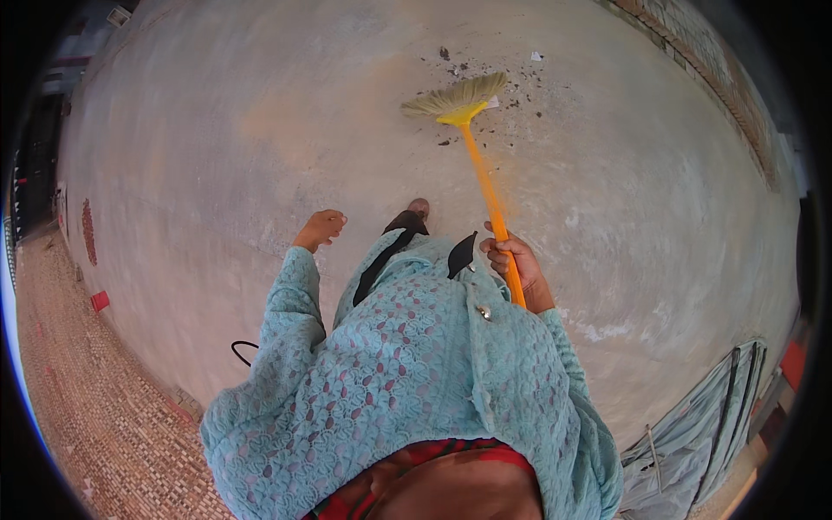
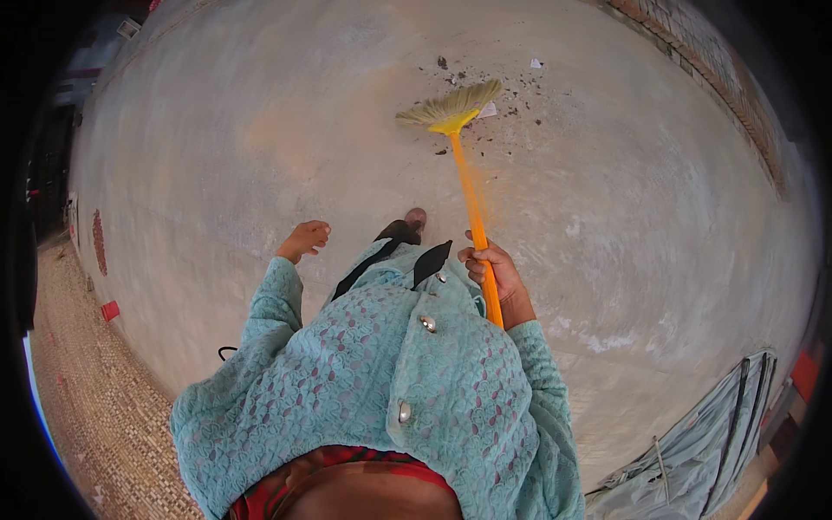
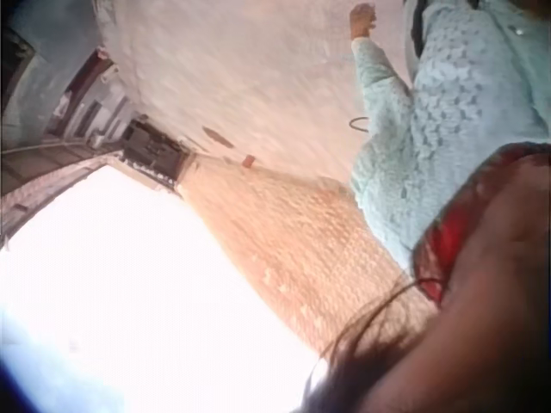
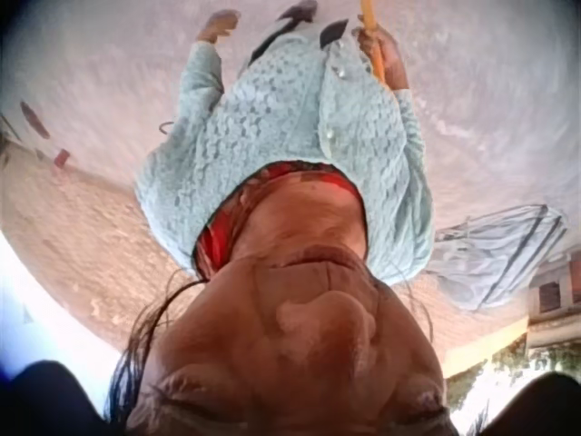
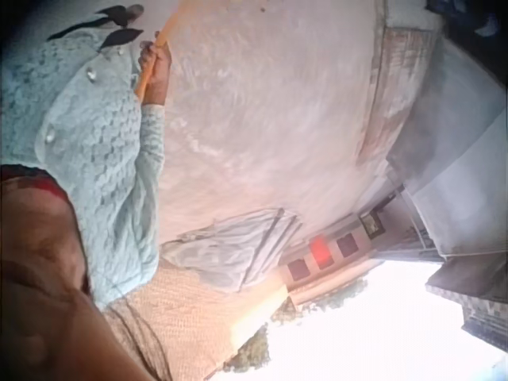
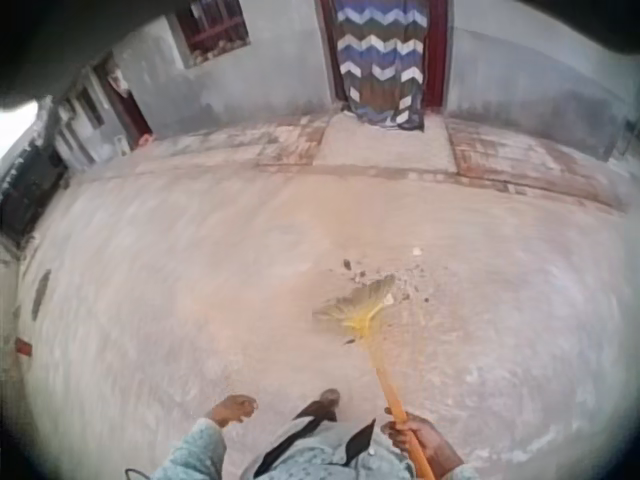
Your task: The person sweeps a concrete outdoor area using a yellow broom. They gather scattered debris and dust into a pile, moving back and forth across the surface. The person occasionally pauses to adjust their position or touch their face.
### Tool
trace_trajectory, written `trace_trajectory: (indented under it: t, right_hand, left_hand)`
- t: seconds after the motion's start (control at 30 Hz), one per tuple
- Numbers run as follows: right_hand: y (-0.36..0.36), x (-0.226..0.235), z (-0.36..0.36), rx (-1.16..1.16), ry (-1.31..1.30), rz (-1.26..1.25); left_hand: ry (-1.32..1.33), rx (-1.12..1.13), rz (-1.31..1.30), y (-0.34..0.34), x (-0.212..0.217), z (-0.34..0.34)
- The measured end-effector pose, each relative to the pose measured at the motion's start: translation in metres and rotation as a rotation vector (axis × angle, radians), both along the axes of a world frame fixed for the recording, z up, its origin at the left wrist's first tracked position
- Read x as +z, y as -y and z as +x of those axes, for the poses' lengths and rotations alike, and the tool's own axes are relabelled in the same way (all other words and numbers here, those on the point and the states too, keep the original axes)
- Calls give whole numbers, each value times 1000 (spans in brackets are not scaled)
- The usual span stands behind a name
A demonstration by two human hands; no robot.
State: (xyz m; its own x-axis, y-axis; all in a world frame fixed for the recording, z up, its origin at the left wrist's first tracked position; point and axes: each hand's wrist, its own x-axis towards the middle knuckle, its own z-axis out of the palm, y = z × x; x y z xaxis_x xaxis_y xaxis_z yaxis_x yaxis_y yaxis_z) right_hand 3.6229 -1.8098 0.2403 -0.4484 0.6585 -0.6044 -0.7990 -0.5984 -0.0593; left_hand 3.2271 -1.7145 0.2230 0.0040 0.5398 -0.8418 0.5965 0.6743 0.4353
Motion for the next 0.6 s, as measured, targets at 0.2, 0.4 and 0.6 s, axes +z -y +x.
trace_trajectory:
  t: [0.2, 0.4, 0.6]
  right_hand:
    - [-38, -28, -44, 360, 150, -79]
    - [2, -124, -55, 357, 33, -182]
    - [48, -69, 42, -251, -357, -439]
  left_hand:
    - [-9, 43, 58, 41, -41, 12]
    - [20, 120, 68, 65, -66, 20]
    - [25, 269, 80, 73, -56, 4]
